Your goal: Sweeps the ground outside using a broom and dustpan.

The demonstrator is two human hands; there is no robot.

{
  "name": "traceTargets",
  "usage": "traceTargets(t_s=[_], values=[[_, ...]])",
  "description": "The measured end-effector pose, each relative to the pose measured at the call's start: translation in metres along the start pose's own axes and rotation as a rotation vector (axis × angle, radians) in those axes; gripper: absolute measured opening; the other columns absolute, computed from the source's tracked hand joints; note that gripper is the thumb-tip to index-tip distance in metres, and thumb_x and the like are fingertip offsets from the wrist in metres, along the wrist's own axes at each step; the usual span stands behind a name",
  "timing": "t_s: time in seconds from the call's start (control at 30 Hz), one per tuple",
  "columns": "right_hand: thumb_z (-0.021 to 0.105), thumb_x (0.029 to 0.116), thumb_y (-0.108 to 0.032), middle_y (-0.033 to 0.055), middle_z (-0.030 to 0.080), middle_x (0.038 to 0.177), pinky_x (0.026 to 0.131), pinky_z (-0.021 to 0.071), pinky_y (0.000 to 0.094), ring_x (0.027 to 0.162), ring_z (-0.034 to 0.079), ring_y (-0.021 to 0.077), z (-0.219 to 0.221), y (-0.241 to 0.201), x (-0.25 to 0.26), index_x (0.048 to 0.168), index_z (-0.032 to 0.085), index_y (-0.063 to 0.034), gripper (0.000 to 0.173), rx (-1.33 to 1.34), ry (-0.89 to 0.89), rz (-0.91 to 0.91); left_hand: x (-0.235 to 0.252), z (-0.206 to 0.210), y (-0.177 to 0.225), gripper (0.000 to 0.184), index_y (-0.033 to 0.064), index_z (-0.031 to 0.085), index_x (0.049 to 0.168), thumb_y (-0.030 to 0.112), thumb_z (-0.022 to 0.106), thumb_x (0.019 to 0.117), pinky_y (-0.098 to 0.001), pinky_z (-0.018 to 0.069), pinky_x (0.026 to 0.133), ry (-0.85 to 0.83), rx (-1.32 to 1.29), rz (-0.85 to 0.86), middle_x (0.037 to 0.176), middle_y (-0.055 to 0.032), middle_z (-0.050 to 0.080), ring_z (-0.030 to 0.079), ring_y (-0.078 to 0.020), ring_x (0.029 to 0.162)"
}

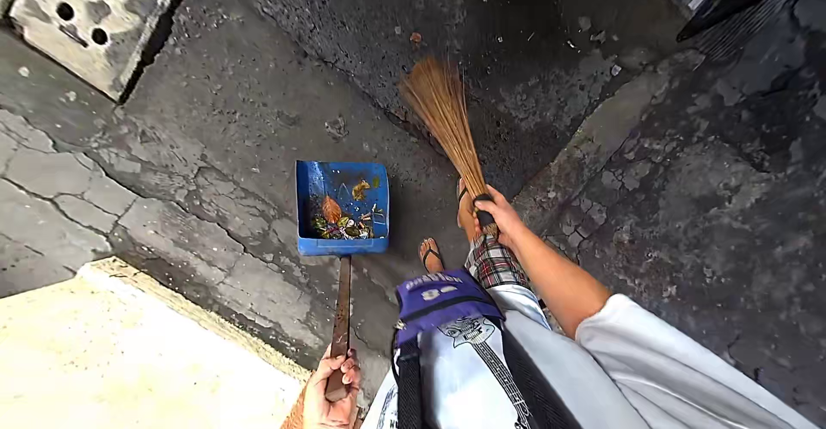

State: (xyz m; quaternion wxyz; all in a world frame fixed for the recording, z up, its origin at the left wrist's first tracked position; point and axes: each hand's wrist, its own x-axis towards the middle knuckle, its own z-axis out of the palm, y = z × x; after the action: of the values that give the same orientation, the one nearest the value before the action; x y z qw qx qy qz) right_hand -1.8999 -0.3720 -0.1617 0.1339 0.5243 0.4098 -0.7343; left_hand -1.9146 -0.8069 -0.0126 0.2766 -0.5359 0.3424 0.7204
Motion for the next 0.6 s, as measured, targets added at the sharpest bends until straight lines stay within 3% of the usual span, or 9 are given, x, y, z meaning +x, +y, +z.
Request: traceTargets(t_s=[0.1, 0.2, 0.27, 0.37, 0.47, 0.53, 0.6], values=[[0.064, 0.1002, -0.017, 0.0212, 0.064, 0.105, 0.066, 0.0630, 0.0475, 0.075, 0.069, 0.0317, -0.025, -0.018, -0.009, 0.163, 0.021, -0.0268, 0.077, 0.127, 0.147, -0.056, 0.002, 0.031, -0.010, 0.026, 0.0064, 0.052, 0.114, 0.001, 0.039, 0.0924, -0.0221, 0.0530, 0.042, 0.019, -0.034, -0.016, 0.079, -0.0113, 0.064, 0.063, -0.0131, 0.050], [0.057, 0.1046, -0.015, 0.0187, 0.060, 0.094, 0.057, 0.0601, 0.0443, 0.067, 0.066, 0.0292, -0.033, -0.061, 0.009, 0.161, 0.019, -0.0205, 0.068, 0.313, 0.298, 0.005, 0.002, 0.078, -0.018, 0.023, 0.0081, 0.050, 0.110, 0.002, 0.034, 0.0945, -0.0206, 0.0523, 0.041, 0.067, 0.011, -0.027, 0.074, -0.0077, 0.062, 0.061, -0.0109, 0.048], [0.056, 0.1048, -0.020, 0.0174, 0.058, 0.090, 0.055, 0.0571, 0.0404, 0.062, 0.062, 0.0265, -0.040, -0.103, 0.033, 0.151, 0.030, -0.0164, 0.053, 0.416, 0.358, 0.109, 0.009, 0.113, -0.019, 0.020, 0.0080, 0.050, 0.106, 0.005, 0.033, 0.0959, -0.0209, 0.0530, 0.042, 0.097, 0.016, -0.044, 0.071, -0.0066, 0.061, 0.061, -0.0109, 0.048], [0.055, 0.1046, -0.025, 0.0143, 0.059, 0.086, 0.054, 0.0558, 0.0343, 0.062, 0.062, 0.0223, -0.066, -0.155, 0.053, 0.141, 0.042, -0.0125, 0.040, 0.250, 0.200, 0.253, 0.026, 0.152, -0.021, 0.014, 0.0068, 0.050, 0.100, 0.006, 0.037, 0.0954, -0.0226, 0.0532, 0.042, 0.135, 0.001, -0.042, 0.066, -0.0066, 0.059, 0.061, -0.0122, 0.047], [0.054, 0.1060, -0.026, 0.0104, 0.061, 0.085, 0.054, 0.0553, 0.0316, 0.061, 0.062, 0.0188, -0.104, -0.194, 0.046, 0.153, 0.036, -0.0204, 0.051, -0.056, -0.009, 0.180, 0.043, 0.197, -0.016, 0.012, 0.0046, 0.051, 0.098, 0.004, 0.040, 0.0942, -0.0217, 0.0518, 0.040, 0.183, 0.011, 0.011, 0.064, -0.0069, 0.057, 0.059, -0.0115, 0.046], [0.057, 0.1046, -0.022, 0.0120, 0.064, 0.092, 0.059, 0.0576, 0.0337, 0.066, 0.064, 0.0198, -0.129, -0.217, 0.042, 0.160, 0.026, -0.0210, 0.064, -0.099, -0.009, 0.086, 0.056, 0.231, -0.007, 0.011, 0.0034, 0.053, 0.094, 0.004, 0.042, 0.0936, -0.0204, 0.0513, 0.040, 0.191, 0.002, 0.016, 0.064, -0.0073, 0.057, 0.058, -0.0110, 0.046], [0.060, 0.1032, -0.018, 0.0129, 0.064, 0.097, 0.064, 0.0598, 0.0366, 0.071, 0.066, 0.0211, -0.143, -0.235, 0.045, 0.160, 0.028, -0.0201, 0.065, -0.086, 0.064, 0.017, 0.074, 0.261, 0.008, 0.010, 0.0024, 0.052, 0.090, 0.005, 0.043, 0.0931, -0.0191, 0.0509, 0.040, 0.184, -0.007, -0.008, 0.064, -0.0074, 0.056, 0.058, -0.0101, 0.045]])
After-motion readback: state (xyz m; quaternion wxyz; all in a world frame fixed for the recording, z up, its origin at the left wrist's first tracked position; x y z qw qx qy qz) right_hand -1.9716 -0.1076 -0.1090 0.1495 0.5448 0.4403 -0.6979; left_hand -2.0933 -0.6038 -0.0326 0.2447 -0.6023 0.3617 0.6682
